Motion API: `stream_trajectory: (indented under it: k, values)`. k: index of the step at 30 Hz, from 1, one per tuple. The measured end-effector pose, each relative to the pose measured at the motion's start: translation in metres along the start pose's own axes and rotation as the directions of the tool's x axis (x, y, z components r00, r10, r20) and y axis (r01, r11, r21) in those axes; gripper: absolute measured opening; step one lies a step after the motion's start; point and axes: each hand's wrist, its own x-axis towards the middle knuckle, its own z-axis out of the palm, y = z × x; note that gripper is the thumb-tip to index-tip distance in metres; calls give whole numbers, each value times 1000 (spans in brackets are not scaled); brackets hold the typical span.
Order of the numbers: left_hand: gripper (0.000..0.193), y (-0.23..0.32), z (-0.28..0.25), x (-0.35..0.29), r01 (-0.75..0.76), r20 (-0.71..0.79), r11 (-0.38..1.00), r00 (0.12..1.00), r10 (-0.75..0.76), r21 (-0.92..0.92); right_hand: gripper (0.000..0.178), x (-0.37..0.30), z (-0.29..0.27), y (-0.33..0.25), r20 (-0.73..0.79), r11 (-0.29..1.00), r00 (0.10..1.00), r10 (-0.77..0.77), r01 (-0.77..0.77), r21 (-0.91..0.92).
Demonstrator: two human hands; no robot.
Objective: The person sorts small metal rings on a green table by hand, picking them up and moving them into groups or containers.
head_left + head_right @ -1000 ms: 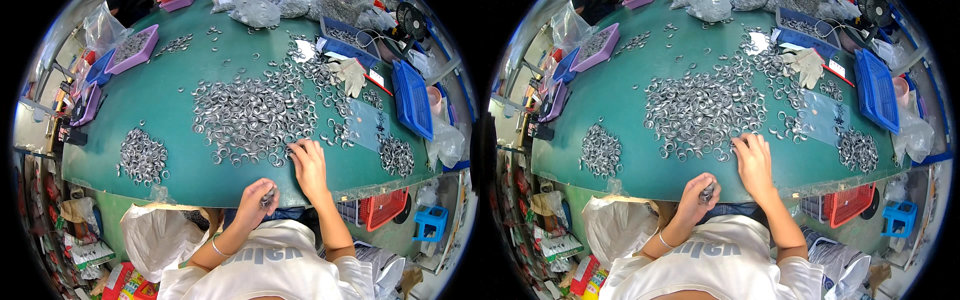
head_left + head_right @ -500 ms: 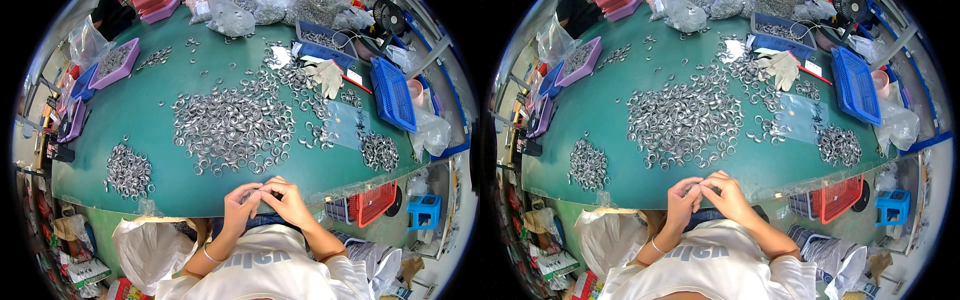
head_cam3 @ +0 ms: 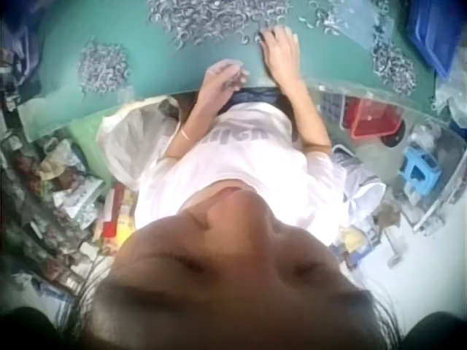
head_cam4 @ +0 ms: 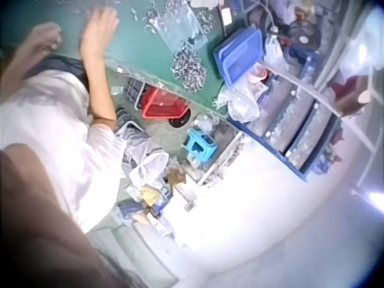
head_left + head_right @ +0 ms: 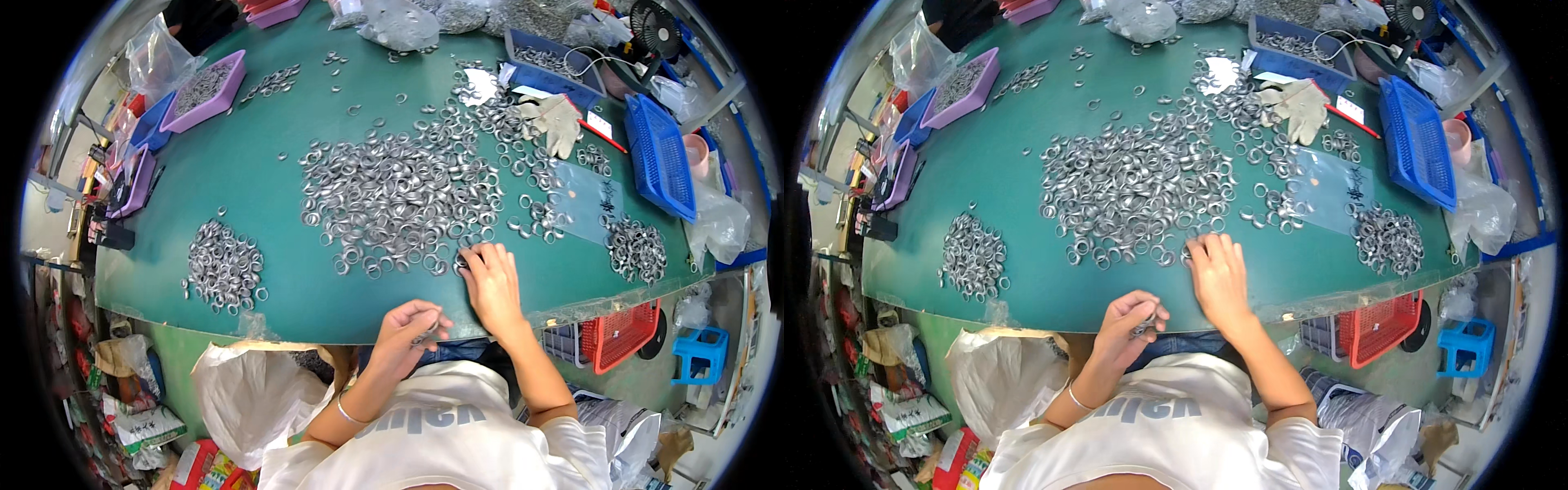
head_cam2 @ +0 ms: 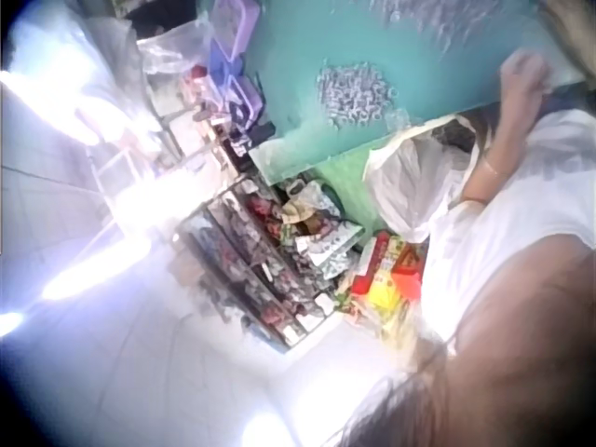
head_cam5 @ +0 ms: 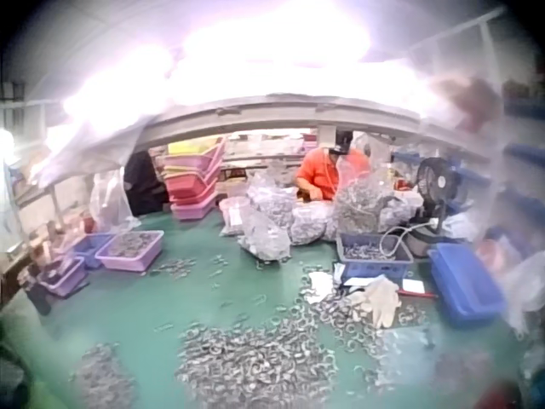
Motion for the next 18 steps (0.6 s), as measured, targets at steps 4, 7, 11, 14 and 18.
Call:
stream_trajectory:
  k: [4,7,11,14,18]
  values:
    - [17,-3,-1,0,-8,28,1000,1000,8,-16,12,-2,3,7,-123,994,992,-11,24,104]
    - [18,-1,4,-1,49,-112,995,992,-59,-87,8,-6,0,7,-134,909,967,218,-151,389]
    - [20,-1,9,-1,-46,-160,999,986,45,1,13,-16,-14,1,506,27,781,365,-553,833]
    - [22,-1,19,0,-150,-154,978,973,173,145,17,-27,-16,-4,684,-303,714,151,-625,719]
    - [23,-5,12,1,-184,-62,933,975,213,311,14,-35,-13,-18,554,140,811,188,-581,802]
